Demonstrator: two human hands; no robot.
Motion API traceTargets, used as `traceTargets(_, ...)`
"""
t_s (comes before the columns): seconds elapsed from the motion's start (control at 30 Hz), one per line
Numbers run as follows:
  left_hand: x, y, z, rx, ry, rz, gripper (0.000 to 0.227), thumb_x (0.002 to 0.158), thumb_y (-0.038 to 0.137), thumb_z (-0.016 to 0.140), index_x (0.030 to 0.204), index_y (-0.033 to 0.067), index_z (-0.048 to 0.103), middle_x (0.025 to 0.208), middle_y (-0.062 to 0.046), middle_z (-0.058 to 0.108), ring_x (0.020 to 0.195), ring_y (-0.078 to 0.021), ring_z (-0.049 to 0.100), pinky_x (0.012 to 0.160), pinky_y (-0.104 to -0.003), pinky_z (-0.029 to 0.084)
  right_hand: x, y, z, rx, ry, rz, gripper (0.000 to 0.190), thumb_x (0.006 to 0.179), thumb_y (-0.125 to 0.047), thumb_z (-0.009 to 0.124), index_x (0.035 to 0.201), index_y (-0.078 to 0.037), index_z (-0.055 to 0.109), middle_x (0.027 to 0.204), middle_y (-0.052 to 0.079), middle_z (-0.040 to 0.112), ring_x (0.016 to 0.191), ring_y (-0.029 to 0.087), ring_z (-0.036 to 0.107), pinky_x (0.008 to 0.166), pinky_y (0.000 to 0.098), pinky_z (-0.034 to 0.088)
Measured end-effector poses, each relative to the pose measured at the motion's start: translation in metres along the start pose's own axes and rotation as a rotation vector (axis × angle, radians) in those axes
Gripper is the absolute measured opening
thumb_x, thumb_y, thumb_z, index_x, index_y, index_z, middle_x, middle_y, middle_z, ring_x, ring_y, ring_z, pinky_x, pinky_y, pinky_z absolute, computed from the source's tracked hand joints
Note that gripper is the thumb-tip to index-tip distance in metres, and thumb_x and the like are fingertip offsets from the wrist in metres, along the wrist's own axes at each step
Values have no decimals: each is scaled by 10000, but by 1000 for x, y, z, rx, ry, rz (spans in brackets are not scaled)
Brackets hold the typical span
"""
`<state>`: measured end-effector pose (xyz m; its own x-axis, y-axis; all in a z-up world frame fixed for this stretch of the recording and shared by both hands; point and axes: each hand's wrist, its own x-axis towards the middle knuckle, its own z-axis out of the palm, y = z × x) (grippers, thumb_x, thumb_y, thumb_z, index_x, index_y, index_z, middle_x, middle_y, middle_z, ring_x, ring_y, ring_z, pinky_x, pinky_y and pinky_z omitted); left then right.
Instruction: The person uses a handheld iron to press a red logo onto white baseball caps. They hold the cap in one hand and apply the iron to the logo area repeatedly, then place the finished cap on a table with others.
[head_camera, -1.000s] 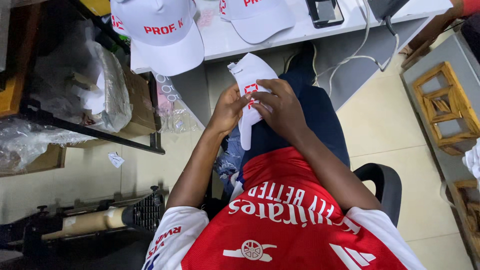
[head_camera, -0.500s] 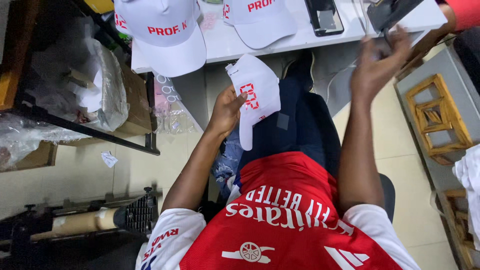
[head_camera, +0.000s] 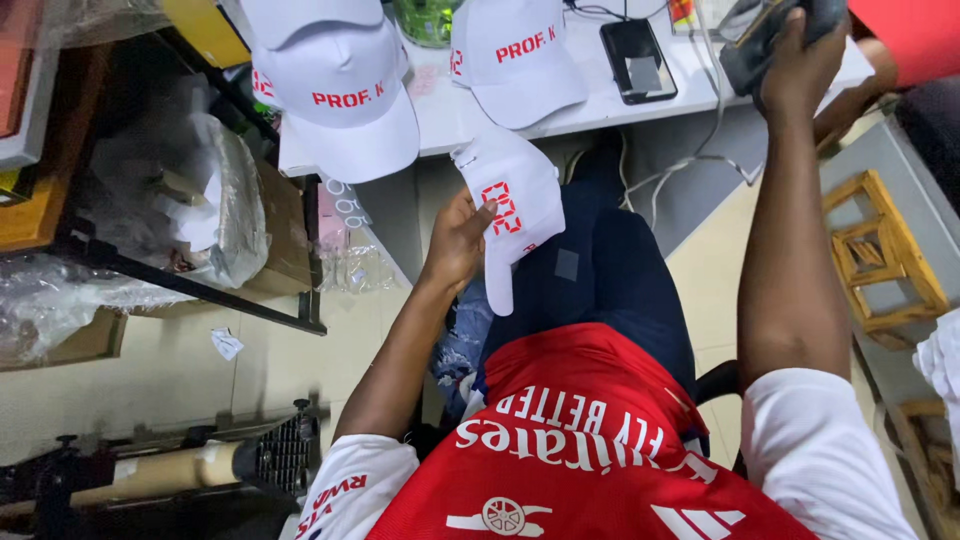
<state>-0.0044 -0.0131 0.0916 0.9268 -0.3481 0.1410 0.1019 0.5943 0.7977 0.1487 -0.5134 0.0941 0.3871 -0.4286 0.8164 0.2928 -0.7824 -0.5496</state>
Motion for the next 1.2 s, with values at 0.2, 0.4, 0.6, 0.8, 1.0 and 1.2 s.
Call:
traceTargets(0.2, 5, -4, 0, 56, 45, 58, 388, 939, 162, 663, 1284, 10, 569, 1181, -162, 698, 1035, -250, 687, 885, -396, 563, -7, -98, -54, -179, -53, 156, 418, 1089, -386, 554, 1326, -42, 543, 1273, 224, 705, 1141, 403, 656, 899, 439, 483)
traceTargets(0.4, 9, -10, 7, 207, 38, 138, 430, 949, 271, 649, 1285, 17, 565, 1206, -151, 693, 1070, -259, 682, 884, -402, 556, -32, -195, -125, 46, -28, -364, 231, 1139, -67, 564, 1147, 133, 678, 1027, 255, 707, 937, 339, 642, 817, 460, 500)
traceTargets(0.6, 7, -19, 20, 83, -42, 128, 512, 949, 269, 685, 1359, 12, 517, 1275, -180, 666, 1127, -287, 671, 920, -425, 569, -144, -233, -163, -404, -404, -190, 425, 1085, -465, 776, 959, -72, 673, 727, 112, 566, 640, 365, 514, 645, 478, 376)
traceTargets(0.8, 9, -21, 27, 125, -31, 189, 277, 1003, 128, 599, 1219, -35, 542, 1015, -205, 725, 895, -268, 747, 775, -401, 627, -165, -324, -138, -183, -799, 130, 406, 863, -386, 803, 905, -23, 626, 705, 269, 648, 741, 504, 665, 596, 528, 486)
traceTargets(1.0, 7, -11, 38, 112, -71, 188, 236, 995, 139, 619, 1185, 8, 570, 992, -115, 729, 893, -167, 729, 754, -314, 619, -168, -322, -118, -217, -844, 124, 427, 891, -415, 748, 1039, -25, 656, 762, 277, 689, 777, 502, 684, 648, 540, 532)
traceTargets(1.2, 3, -7, 48, 53, -108, 156, 294, 1015, 179, 628, 1234, -11, 577, 1031, -156, 728, 917, -190, 732, 776, -350, 629, -180, -322, -112, -186, -892, 137, 437, 923, -454, 693, 1025, -31, 653, 768, 269, 696, 771, 500, 689, 638, 537, 547)
